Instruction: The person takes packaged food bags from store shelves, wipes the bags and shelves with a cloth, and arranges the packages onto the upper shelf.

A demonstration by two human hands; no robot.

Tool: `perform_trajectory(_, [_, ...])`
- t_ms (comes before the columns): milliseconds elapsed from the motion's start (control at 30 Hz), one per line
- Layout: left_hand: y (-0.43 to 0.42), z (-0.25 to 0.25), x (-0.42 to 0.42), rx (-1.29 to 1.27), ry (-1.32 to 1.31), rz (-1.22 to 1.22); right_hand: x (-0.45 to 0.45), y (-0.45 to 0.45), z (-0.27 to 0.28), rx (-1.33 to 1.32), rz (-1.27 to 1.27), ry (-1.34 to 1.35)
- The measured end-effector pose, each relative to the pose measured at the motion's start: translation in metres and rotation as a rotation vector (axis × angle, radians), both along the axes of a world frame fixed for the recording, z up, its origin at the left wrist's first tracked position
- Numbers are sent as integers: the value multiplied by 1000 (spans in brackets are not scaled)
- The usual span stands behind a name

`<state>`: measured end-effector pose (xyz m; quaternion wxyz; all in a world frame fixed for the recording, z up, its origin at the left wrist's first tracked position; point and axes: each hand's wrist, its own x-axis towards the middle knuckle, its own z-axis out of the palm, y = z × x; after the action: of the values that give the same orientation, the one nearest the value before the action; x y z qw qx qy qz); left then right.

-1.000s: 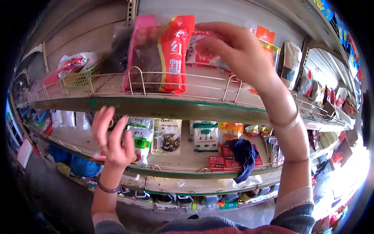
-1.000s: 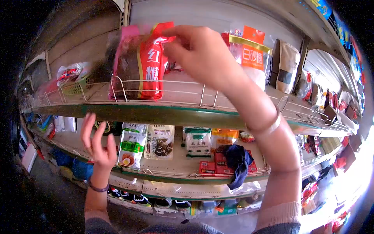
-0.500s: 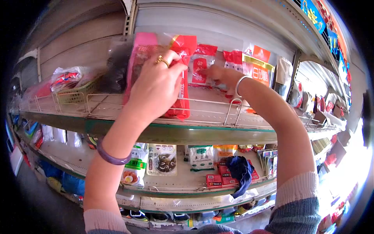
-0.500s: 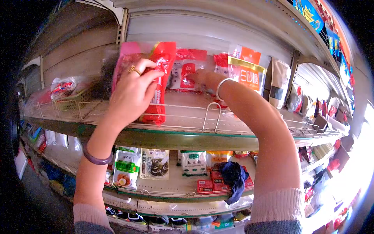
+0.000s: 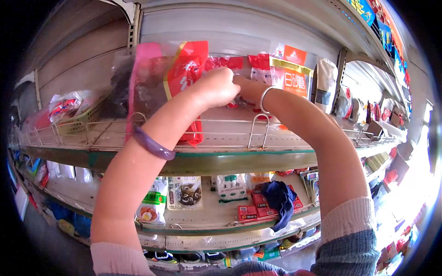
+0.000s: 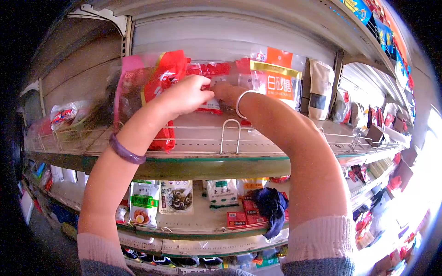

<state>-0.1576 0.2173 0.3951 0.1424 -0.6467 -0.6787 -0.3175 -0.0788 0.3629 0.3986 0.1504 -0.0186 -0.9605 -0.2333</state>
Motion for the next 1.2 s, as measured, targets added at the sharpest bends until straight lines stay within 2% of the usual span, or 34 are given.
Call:
perform_trajectory(33, [1,-2,-3,19,-74,-34,-22,26,-5,31,-7,-2])
perform_trajectory(100, [3,-2,-4,26,-144,-12,-86,67,-2,273,-104,-45])
perform_trajectory(200, [7,-2,-7,93,-51,38,-44,3,25,-536,-264,315])
perform_trajectory(233, [8,-2,-8,125,1,52,-37,-5,33,-504,-274,388])
perform_trajectory(333, [10,-13,-1,477,246,214,-9,-22,48,-467,-241,601])
perform_trajectory(367, [8,-13,-1,435,209,189,4,-26,49,-491,-188,667])
perform_trajectory(467, [-6,-6,15,548,100,146,53,-51,56,-594,-33,807])
perform_trajectory(500, [-14,0,21,474,-34,72,68,-54,57,-620,57,853])
perform_trajectory(600, [-23,3,47,400,-731,-625,101,-57,56,-773,364,925])
perform_trajectory(633, [-34,6,59,405,-725,-703,111,-63,53,-840,473,936])
perform_trajectory(733, [-65,7,77,245,-996,-884,151,-89,29,-986,712,943])
perform_trajectory(767, [-75,-1,92,261,-1015,-883,164,-103,13,-1035,727,961])
perform_trajectory(800, [-86,-15,106,276,-1038,-881,179,-120,-3,-1089,695,917])
perform_trajectory(867, [-108,-55,130,222,-997,-808,203,-126,-44,-975,616,846])
perform_trajectory(967, [-129,-133,157,168,-1257,-796,226,-140,-117,-881,575,740])
perform_trajectory(1033, [-138,-194,155,33,-1423,-736,234,-146,-171,-1026,511,582])
perform_trajectory(1067, [-140,-223,151,-36,-1518,-708,237,-143,-195,-1165,437,420])
perform_trajectory(1133, [-144,-281,153,14,-1621,-550,242,-128,-230,-1334,375,143])
perform_trajectory(1167, [-148,-298,154,-33,-1609,-393,241,-109,-255,-1331,399,198])
perform_trajectory(1200, [-142,-303,167,71,-1567,-268,236,-82,-272,-1199,431,271])
